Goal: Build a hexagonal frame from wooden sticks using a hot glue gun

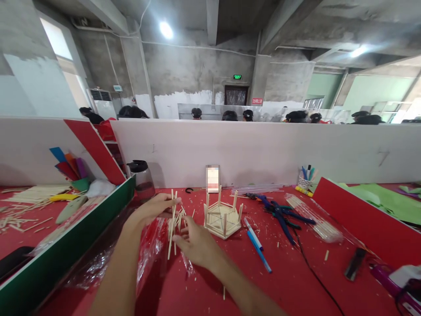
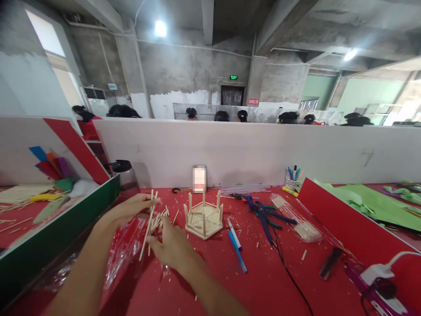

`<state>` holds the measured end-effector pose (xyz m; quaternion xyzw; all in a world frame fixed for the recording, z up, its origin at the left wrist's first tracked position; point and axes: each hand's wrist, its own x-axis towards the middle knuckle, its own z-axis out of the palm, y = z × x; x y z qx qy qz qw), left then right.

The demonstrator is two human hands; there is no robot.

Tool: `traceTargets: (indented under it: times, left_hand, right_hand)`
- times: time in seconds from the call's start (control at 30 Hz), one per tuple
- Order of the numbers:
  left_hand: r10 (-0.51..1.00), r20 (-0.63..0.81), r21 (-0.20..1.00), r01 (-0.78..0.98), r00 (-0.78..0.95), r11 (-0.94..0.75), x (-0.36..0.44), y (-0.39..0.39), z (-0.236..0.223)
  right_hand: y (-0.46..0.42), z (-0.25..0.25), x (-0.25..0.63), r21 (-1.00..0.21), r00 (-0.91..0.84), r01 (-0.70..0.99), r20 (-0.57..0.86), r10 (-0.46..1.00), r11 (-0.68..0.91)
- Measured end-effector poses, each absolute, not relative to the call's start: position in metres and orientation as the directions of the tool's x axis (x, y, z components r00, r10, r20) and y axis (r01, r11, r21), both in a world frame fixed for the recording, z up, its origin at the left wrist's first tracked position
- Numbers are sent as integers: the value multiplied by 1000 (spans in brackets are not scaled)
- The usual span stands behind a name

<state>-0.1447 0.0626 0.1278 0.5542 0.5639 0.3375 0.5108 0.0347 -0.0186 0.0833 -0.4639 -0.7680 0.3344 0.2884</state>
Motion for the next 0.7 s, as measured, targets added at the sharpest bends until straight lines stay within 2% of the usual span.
traceTargets:
  times: [0.17, 0.43, 0.6, 0.7]
  left_hand:
    - [969, -179, 973, 179, 173, 147, -129, 60, 132]
    - [978, -81, 995, 73, 191, 68, -124, 63, 135]
    - [974, 12, 1000, 12, 227, -15, -112, 63, 138]
    - [976, 51, 999, -13, 211, -49, -106, 63, 138]
  right_hand:
    - [-4, 81, 26, -910, -253, 328, 174, 952, 254]
    - [10, 93, 44, -959, -363, 189, 132, 922, 212]
    - [10, 104, 51, -880, -405, 340, 182, 896, 333]
    - [7, 112, 57, -842, -417, 409, 171, 893, 352]
